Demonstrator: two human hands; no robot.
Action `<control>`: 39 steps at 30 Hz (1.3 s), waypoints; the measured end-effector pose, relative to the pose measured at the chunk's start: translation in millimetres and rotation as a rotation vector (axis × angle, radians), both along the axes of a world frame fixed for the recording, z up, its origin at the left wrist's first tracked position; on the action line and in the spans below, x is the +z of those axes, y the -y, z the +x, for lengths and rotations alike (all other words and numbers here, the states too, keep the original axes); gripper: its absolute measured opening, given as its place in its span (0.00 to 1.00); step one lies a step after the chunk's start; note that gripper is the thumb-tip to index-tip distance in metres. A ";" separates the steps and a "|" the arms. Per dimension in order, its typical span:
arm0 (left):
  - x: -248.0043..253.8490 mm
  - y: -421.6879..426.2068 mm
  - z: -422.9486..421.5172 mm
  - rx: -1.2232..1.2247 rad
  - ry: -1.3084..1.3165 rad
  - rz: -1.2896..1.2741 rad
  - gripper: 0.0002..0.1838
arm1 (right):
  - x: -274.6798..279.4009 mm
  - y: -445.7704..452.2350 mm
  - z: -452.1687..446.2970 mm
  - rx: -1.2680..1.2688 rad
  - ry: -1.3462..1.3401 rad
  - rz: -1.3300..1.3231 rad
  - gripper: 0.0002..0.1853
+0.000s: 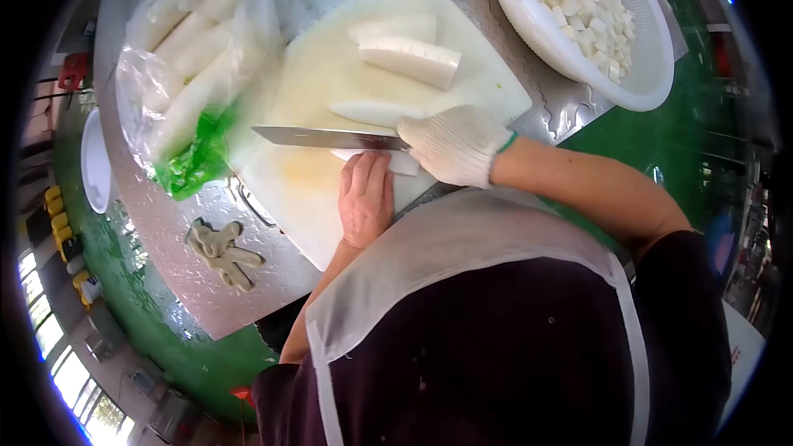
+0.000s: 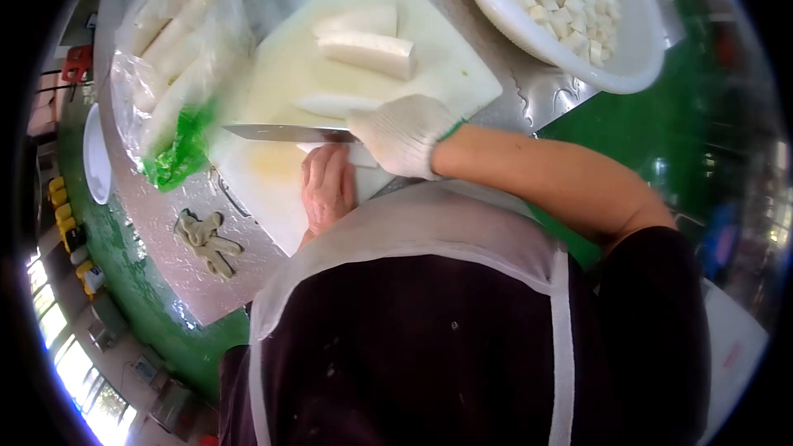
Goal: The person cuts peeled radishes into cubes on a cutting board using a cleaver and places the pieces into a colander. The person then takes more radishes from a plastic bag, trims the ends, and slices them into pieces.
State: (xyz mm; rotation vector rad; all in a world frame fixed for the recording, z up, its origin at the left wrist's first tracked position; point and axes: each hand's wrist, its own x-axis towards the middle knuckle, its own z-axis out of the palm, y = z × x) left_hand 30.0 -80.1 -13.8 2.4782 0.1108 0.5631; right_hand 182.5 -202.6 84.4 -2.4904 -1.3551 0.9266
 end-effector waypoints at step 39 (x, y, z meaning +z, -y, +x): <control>8.1 3.8 39.9 0.417 -0.391 0.198 0.40 | 15.2 69.0 -6.8 -0.144 0.193 -0.032 0.11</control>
